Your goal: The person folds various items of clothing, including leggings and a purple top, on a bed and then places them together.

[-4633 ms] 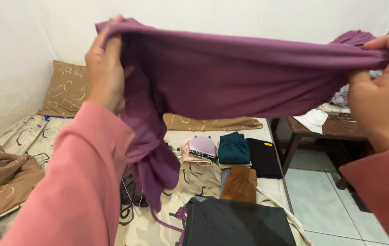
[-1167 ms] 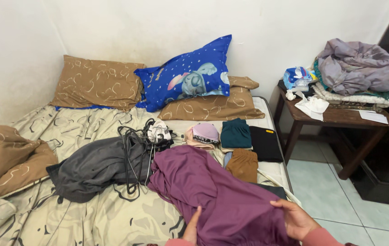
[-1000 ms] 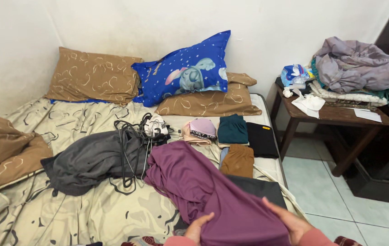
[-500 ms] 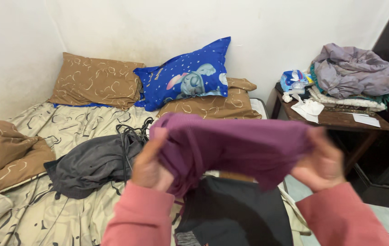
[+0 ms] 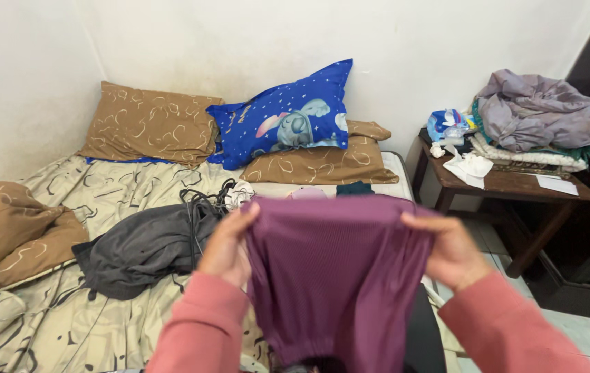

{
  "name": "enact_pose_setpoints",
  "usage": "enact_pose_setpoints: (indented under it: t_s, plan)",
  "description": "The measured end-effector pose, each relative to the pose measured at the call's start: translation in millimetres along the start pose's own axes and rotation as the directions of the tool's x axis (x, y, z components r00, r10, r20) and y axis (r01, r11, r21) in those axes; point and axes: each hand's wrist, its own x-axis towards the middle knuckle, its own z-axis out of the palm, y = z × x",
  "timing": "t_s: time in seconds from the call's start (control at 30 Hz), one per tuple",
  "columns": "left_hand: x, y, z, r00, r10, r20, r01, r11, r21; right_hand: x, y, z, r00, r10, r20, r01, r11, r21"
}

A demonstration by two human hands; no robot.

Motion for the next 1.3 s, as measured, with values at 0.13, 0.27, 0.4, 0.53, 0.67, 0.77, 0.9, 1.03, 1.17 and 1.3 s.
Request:
enact_pose_setpoints:
  t_s: [0.13, 0.27, 0.4, 0.53, 0.67, 0.77, 0.9, 1.03, 1.17, 1.3]
  plan:
    - [-5, 32, 29, 0.953, 0.204, 0.222, -0.186, 0.977, -0.102, -17, -39, 27, 0.975, -0.190, 0.114, 0.183, 0.980, 0.075]
    - [-18, 17, 21, 0.987, -0.131, 0.093, 0.145, 0.977, -0.154, -20, -34, 25, 0.992, -0.129, -0.001, 0.129, 0.990, -0.059]
    - [-40, -75, -27, 0.876, -0.479, 0.053, 0.468, 0.820, -0.328, -6, 2, -14, 0.977, 0.110, -0.183, -0.146, 0.970, -0.194]
    - [-67, -180, -105, 0.690, -0.685, -0.234, 0.723, 0.654, 0.221, -7, 61, -84, 0.859, 0.389, -0.333, -0.502, 0.766, -0.401]
    - [-60, -261, -163, 0.695, -0.696, -0.181, 0.329, 0.084, 0.941, -13, 113, -161, 0.732, 0.489, -0.474, -0.636, 0.242, -0.733]
    - [-42, -281, -174, 0.729, -0.652, -0.209, 0.293, 0.022, 0.956, -7, 130, -184, 0.682, 0.655, -0.326, -0.358, -0.091, -0.929]
    - [-6, -232, -146, 0.795, -0.523, -0.307, 0.604, 0.724, 0.332, 35, 114, -172, 0.655, 0.732, -0.187, 0.130, -0.353, -0.926]
    - [59, -119, -60, 0.924, -0.192, -0.332, 0.252, 0.956, 0.149, 75, 50, -90, 0.909, 0.314, -0.275, -0.413, 0.772, -0.484]
    - [75, -6, 32, 0.966, 0.219, 0.134, -0.227, 0.973, 0.046, 63, -48, 22, 0.966, -0.255, 0.050, 0.259, 0.939, -0.225]
    - [35, 43, 88, 0.927, 0.264, 0.265, -0.254, 0.964, -0.073, -2, -86, 78, 0.865, -0.493, 0.091, 0.495, 0.809, -0.317]
